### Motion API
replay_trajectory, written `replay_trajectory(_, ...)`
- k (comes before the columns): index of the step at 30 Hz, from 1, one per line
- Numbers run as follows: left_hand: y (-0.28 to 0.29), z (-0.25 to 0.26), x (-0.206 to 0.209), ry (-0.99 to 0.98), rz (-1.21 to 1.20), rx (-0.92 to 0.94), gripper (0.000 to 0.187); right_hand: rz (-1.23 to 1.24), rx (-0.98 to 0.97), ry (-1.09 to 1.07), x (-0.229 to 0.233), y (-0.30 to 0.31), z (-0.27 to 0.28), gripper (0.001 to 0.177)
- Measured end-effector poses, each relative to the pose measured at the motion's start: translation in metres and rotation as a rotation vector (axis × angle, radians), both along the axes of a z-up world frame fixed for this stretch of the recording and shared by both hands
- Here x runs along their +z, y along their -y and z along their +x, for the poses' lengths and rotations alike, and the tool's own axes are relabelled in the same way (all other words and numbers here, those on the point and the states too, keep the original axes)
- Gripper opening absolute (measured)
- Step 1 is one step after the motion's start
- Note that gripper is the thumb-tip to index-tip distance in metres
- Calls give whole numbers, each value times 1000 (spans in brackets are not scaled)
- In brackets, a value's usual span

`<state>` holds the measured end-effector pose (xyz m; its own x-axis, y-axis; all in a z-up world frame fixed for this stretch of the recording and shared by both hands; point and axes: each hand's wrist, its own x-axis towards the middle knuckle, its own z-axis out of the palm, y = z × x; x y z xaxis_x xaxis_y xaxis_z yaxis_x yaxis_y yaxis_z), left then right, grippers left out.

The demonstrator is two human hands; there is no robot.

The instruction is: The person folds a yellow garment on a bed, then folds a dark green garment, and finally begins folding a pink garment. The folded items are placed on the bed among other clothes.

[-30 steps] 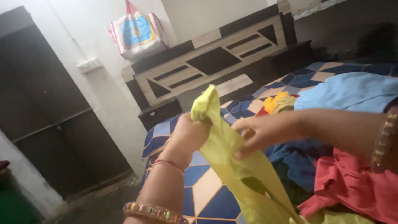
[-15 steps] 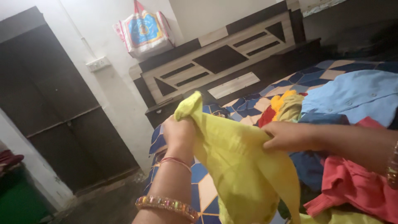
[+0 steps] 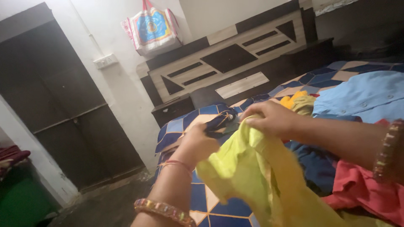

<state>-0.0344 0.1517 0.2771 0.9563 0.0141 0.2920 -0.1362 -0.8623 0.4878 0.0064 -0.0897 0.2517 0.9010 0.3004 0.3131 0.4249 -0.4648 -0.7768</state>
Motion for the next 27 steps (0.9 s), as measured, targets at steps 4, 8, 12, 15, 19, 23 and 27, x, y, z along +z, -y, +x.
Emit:
replay_trajectory(4,30,0,4,-5,-198,-493,90,-10,169,287,13,-24,-16,29)
replay_trajectory(8,46,-6,20,5,122,-175,44,-10,126,287,29,-27,-32,31)
replay_trajectory(12,39,-19,34,92,3,154,25,-30,59,-122,29,-13,-40,47)
replay_trajectory(15,33,-26,40,275,-83,303,19,-111,401,-221,2,-10,-39,56)
replay_trajectory(19,21,-28,50,317,-176,470,17,-343,477,-353,-42,3,-35,48)
replay_trajectory(23,-2,-34,53,301,-65,545,19,-597,484,-395,-39,11,-32,41)
replay_trajectory(27,-30,-45,52,284,-45,626,23,-648,303,-360,11,14,-43,41)
